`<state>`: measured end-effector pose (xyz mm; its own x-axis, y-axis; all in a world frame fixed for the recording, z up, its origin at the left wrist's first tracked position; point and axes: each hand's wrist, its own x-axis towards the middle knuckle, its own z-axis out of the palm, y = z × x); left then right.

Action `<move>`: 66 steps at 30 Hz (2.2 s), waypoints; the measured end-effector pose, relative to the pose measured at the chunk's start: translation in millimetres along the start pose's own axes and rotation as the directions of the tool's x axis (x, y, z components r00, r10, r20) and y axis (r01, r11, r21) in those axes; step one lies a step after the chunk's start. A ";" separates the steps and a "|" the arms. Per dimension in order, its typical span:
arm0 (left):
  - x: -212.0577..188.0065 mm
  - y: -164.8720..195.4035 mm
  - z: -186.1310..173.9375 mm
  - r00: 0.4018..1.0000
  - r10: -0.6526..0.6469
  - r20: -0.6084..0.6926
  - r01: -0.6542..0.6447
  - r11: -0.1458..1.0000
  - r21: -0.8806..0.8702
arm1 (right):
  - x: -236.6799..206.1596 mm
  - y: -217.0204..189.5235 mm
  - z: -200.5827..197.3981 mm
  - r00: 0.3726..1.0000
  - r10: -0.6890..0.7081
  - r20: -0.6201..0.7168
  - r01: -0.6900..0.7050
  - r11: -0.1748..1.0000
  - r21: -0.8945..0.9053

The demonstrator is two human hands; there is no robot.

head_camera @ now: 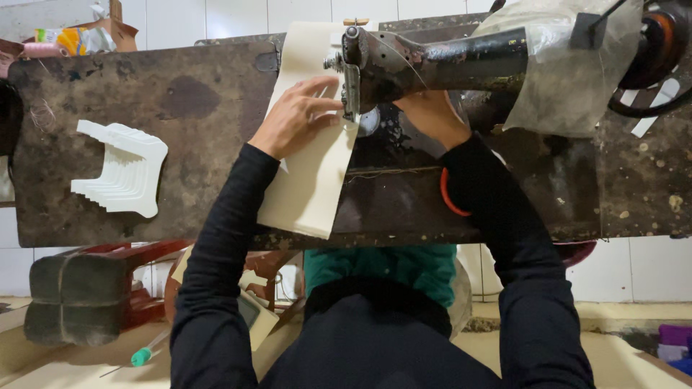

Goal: The person sews white cut shoe upper components onto a strip of material using an industrial sewing machine, guiding the pieces under the needle and repositioning the fabric between seams. They occasionally reposition the stitched strip and continue sewing additional cut pieces.

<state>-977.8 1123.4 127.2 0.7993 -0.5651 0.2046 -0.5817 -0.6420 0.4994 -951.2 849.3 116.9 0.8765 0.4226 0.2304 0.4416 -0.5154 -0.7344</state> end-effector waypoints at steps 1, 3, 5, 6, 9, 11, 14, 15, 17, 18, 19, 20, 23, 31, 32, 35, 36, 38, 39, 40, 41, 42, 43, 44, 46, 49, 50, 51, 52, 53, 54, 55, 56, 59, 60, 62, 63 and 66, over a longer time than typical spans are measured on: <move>1.5 -1.6 -1.8 1.000 0.029 -0.007 -0.029 1.000 0.005 | -1.1 -5.0 0.1 0.988 0.154 -0.013 -0.134 0.895 0.425; 4.0 -3.4 -5.1 0.996 0.087 -0.021 -0.087 0.996 0.013 | -3.6 -13.9 0.2 0.998 0.041 -0.041 -0.011 0.823 0.567; 5.3 -5.0 -3.2 0.997 0.074 -0.018 -0.073 0.996 0.046 | -4.8 -18.2 -0.3 0.999 0.031 -0.033 -0.004 0.783 0.621; 3.9 -5.4 -1.3 0.998 0.063 -0.013 -0.063 0.996 0.061 | -5.9 -18.4 0.1 0.996 0.085 0.000 -0.067 0.785 0.615; -2.6 0.1 5.7 0.996 0.042 -0.080 -0.033 0.993 0.111 | -8.3 -11.6 3.3 0.986 0.159 0.053 -0.153 0.716 0.681; -13.2 5.9 7.1 0.991 0.019 -0.136 -0.006 0.996 0.092 | -9.9 -4.2 6.3 0.979 0.192 0.074 -0.193 0.728 0.658; -25.0 17.3 9.5 0.981 -0.021 -0.193 0.030 0.999 0.042 | -12.2 4.5 10.0 0.977 0.201 0.068 -0.203 0.792 0.575; -27.7 20.9 10.0 0.979 -0.036 -0.202 0.041 0.999 0.020 | -12.8 5.6 10.7 0.983 0.179 0.049 -0.170 0.766 0.620; -31.6 28.3 11.9 0.970 -0.028 -0.241 0.042 0.998 0.053 | -13.8 6.1 11.4 0.979 0.200 0.046 -0.185 0.761 0.622; -31.3 31.1 12.9 0.965 -0.017 -0.263 0.037 0.997 0.070 | -14.3 6.8 11.7 0.969 0.243 0.053 -0.228 0.784 0.578; -31.3 33.6 13.6 0.964 -0.037 -0.263 0.057 0.996 0.067 | -14.7 6.8 11.9 0.957 0.285 0.058 -0.271 0.802 0.533; -31.5 36.2 14.5 0.963 -0.059 -0.261 0.078 0.995 0.062 | -15.2 6.6 11.8 0.965 0.257 0.041 -0.238 0.809 0.537; -35.7 44.9 18.0 0.957 -0.133 -0.258 0.147 0.988 0.039 | -16.8 6.8 11.9 0.977 0.210 0.027 -0.189 0.813 0.550; -44.4 67.4 37.7 0.922 -0.195 -0.334 0.219 0.975 0.036 | -13.3 8.6 14.9 0.993 0.107 0.045 -0.101 0.602 0.792; -45.9 70.5 40.8 0.919 -0.207 -0.336 0.227 0.974 0.021 | -12.1 7.3 15.3 0.993 0.115 0.030 -0.095 0.615 0.782; -46.7 72.4 43.6 0.908 -0.231 -0.350 0.244 0.970 -0.007 | -10.3 3.3 14.8 0.992 0.122 0.010 -0.090 0.671 0.736; -46.0 72.6 44.0 0.905 -0.238 -0.352 0.247 0.969 -0.018 | -10.4 1.7 13.8 0.992 0.128 0.019 -0.103 0.697 0.710; -45.2 72.5 43.2 0.907 -0.244 -0.342 0.254 0.967 -0.016 | -11.8 -1.1 11.7 0.993 0.114 0.014 -0.089 0.696 0.712; -44.2 72.7 42.8 0.907 -0.246 -0.342 0.258 0.966 -0.012 | -12.8 -2.0 10.6 0.996 0.089 0.000 -0.060 0.670 0.740; -43.6 72.7 42.0 0.905 -0.243 -0.350 0.256 0.967 -0.008 | -13.4 -2.9 9.8 0.998 0.061 -0.015 -0.027 0.643 0.765; -42.5 73.0 41.7 0.904 -0.236 -0.357 0.251 0.968 -0.004 | -14.2 -3.1 9.0 0.999 0.048 -0.025 -0.013 0.672 0.740; -41.9 73.4 41.1 0.903 -0.232 -0.360 0.249 0.969 -0.001 | -14.6 -3.0 8.9 0.999 0.039 -0.033 -0.004 0.699 0.715; -42.3 74.0 40.4 0.906 -0.232 -0.353 0.247 0.969 -0.004 | -15.2 -2.5 9.0 0.999 0.031 -0.038 0.003 0.725 0.689; -42.6 74.3 39.8 0.910 -0.232 -0.345 0.245 0.970 -0.006 | -15.3 -1.4 9.6 0.998 0.033 -0.054 0.012 0.738 0.675; -44.4 74.5 37.6 0.913 -0.237 -0.331 0.245 0.969 -0.018 | -14.7 1.3 11.5 0.996 0.033 -0.087 0.031 0.763 0.646; -45.8 74.6 35.7 0.917 -0.235 -0.323 0.237 0.971 -0.034 | -13.3 6.1 11.3 0.989 -0.062 -0.131 0.130 0.777 0.616; -45.8 74.4 34.9 0.918 -0.220 -0.329 0.225 0.974 -0.023 | -12.6 6.5 9.8 0.994 -0.019 -0.106 0.083 0.760 0.645; -46.0 75.0 34.9 0.920 -0.207 -0.334 0.215 0.977 -0.013 | -13.3 7.8 8.5 0.997 0.025 -0.078 0.034 0.739 0.673; -45.6 75.6 34.7 0.919 -0.209 -0.333 0.215 0.976 -0.019 | -14.7 9.1 7.8 0.996 0.069 -0.049 -0.015 0.717 0.697; -44.9 75.7 34.3 0.919 -0.208 -0.334 0.213 0.977 -0.023 | -17.0 7.2 3.9 0.990 0.138 0.018 -0.124 0.817 0.563; -43.9 76.0 33.9 0.919 -0.206 -0.336 0.210 0.977 -0.025 | -20.9 3.3 -2.7 0.974 0.214 0.071 -0.224 0.886 0.406; -43.6 76.6 33.4 0.920 -0.212 -0.330 0.215 0.976 -0.028 | -26.0 -4.4 -7.0 0.948 0.297 0.117 -0.317 0.919 0.233; -43.2 77.2 33.1 0.921 -0.219 -0.321 0.221 0.975 -0.032 | -33.1 -14.5 -11.2 0.982 0.177 0.066 -0.184 0.973 0.140; -40.6 77.7 32.2 0.920 -0.228 -0.318 0.223 0.973 -0.053 | -69.4 -47.4 -43.0 0.982 -0.165 -0.090 0.160 0.985 -0.061; -40.3 78.0 32.4 0.920 -0.234 -0.314 0.225 0.972 -0.065 | -87.6 -57.8 -55.0 0.957 -0.229 -0.175 0.223 0.973 -0.052; -38.7 78.0 33.4 0.921 -0.186 -0.342 0.188 0.982 -0.029 | -114.4 -63.1 -93.0 0.902 -0.269 -0.338 0.211 0.957 -0.197; -38.5 78.0 34.0 0.920 -0.164 -0.355 0.172 0.985 -0.009 | -117.9 -57.7 -106.1 0.815 -0.349 -0.463 0.255 0.933 -0.254; -39.2 77.9 35.3 0.924 -0.163 -0.345 0.173 0.985 -0.001 | -123.2 -16.8 -161.8 0.711 -0.320 -0.626 0.008 0.894 -0.447</move>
<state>-1059.7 1077.3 128.3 0.8854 -0.2392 0.3985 -0.4346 -0.7297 0.5278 -1035.5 685.3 204.2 0.6017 -0.0017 0.7987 0.4880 -0.7909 -0.3693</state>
